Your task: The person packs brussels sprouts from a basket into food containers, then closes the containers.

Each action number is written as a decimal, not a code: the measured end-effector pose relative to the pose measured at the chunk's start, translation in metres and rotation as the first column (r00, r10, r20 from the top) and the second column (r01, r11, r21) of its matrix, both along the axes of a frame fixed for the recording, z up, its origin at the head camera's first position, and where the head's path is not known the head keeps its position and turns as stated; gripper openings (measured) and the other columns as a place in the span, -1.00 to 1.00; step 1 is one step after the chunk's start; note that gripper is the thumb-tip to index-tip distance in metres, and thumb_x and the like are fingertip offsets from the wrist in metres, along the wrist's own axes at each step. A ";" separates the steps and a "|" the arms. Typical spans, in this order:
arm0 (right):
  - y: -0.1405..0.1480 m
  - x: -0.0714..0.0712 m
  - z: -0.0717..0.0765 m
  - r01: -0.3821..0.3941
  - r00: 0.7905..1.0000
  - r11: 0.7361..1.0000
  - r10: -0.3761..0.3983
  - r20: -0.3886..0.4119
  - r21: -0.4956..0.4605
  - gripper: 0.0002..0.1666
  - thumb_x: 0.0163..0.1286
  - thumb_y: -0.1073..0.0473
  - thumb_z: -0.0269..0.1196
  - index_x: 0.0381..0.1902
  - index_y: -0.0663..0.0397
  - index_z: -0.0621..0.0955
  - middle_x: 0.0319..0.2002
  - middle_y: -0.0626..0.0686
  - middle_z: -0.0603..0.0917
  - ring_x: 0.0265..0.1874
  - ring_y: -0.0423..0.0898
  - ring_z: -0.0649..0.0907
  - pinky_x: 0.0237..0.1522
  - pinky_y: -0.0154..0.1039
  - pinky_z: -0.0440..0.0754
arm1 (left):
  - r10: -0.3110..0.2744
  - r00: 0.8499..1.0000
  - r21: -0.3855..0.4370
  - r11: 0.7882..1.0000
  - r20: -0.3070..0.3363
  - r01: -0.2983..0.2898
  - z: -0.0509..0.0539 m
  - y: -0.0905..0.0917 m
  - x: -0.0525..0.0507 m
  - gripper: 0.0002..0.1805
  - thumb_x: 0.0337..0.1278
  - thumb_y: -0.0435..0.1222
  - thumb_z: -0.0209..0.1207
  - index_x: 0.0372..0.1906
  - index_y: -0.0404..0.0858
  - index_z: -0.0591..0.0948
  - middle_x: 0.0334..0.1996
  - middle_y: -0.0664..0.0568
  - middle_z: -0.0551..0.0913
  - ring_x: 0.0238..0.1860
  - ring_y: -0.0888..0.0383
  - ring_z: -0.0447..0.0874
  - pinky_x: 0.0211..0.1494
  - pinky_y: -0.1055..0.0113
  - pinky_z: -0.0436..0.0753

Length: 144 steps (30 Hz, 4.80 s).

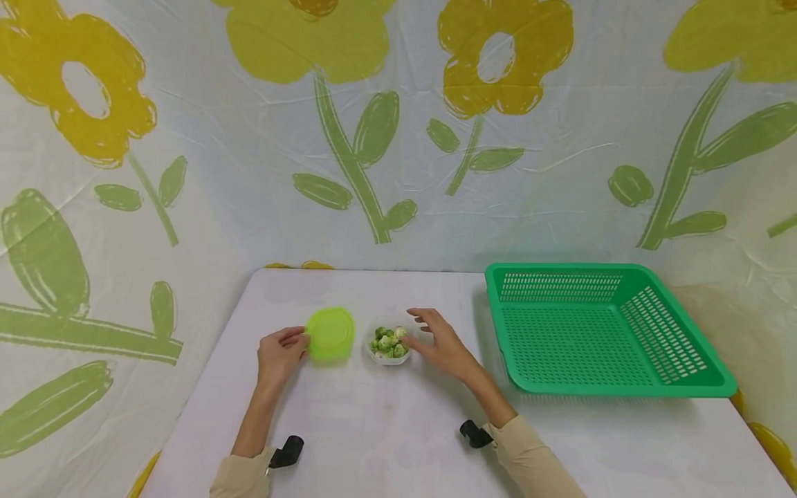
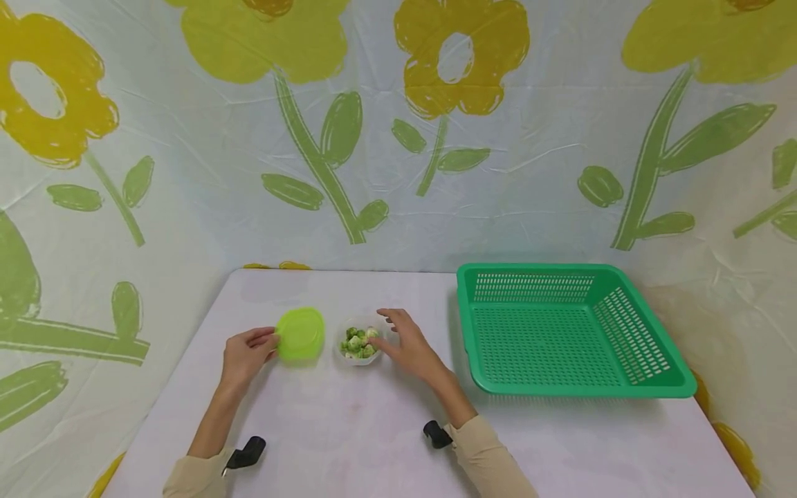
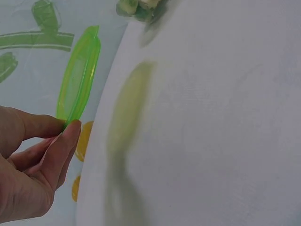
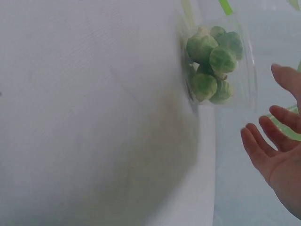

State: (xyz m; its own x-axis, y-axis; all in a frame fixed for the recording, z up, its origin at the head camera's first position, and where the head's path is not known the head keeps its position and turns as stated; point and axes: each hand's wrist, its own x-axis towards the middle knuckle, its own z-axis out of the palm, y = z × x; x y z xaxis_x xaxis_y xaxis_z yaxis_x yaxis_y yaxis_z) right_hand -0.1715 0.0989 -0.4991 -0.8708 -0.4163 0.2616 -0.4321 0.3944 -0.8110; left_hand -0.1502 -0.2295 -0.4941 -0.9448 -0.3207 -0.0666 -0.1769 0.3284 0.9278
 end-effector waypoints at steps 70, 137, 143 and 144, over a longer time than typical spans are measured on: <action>-0.010 0.002 -0.004 0.277 0.959 0.926 -0.248 0.138 -0.257 -0.72 0.37 0.37 0.39 0.03 0.28 0.71 -0.20 0.14 0.75 -0.23 0.02 0.73 -0.21 -0.37 0.73 | -0.154 0.983 0.124 0.978 -0.097 0.165 0.004 0.094 -0.003 -0.80 0.23 -0.46 0.35 -0.09 -0.47 0.74 -0.28 -0.22 0.75 -0.29 0.06 0.75 -0.11 0.08 0.79; -0.013 -0.018 -0.017 0.297 0.902 0.929 -0.197 0.384 -0.222 -0.73 0.52 0.14 0.30 -0.10 0.30 0.70 -0.32 0.14 0.66 -0.60 -0.13 0.56 -0.52 -0.27 0.55 | -0.273 0.958 0.302 0.924 0.088 0.235 -0.013 0.089 -0.030 -0.60 0.35 -0.18 0.33 0.07 -0.43 0.67 -0.14 -0.14 0.73 -0.31 0.18 0.64 -0.17 0.32 0.70; -0.020 -0.023 -0.019 0.338 0.898 0.916 -0.246 0.364 -0.215 -0.71 0.51 0.13 0.31 -0.14 0.32 0.71 -0.34 0.13 0.67 -0.60 -0.14 0.54 -0.56 -0.35 0.51 | -0.247 0.965 0.287 0.934 0.084 0.214 -0.014 0.093 -0.037 -0.60 0.34 -0.16 0.35 0.04 -0.42 0.70 -0.15 -0.09 0.75 -0.26 0.22 0.62 -0.24 0.45 0.63; -0.021 -0.023 -0.019 0.346 0.895 0.914 -0.253 0.368 -0.212 -0.72 0.50 0.12 0.32 -0.15 0.30 0.72 -0.33 0.12 0.68 -0.58 -0.17 0.54 -0.55 -0.37 0.51 | -0.242 0.967 0.285 0.935 0.084 0.210 -0.014 0.094 -0.037 -0.61 0.33 -0.17 0.35 0.03 -0.42 0.71 -0.15 -0.09 0.75 -0.25 0.22 0.62 -0.24 0.45 0.63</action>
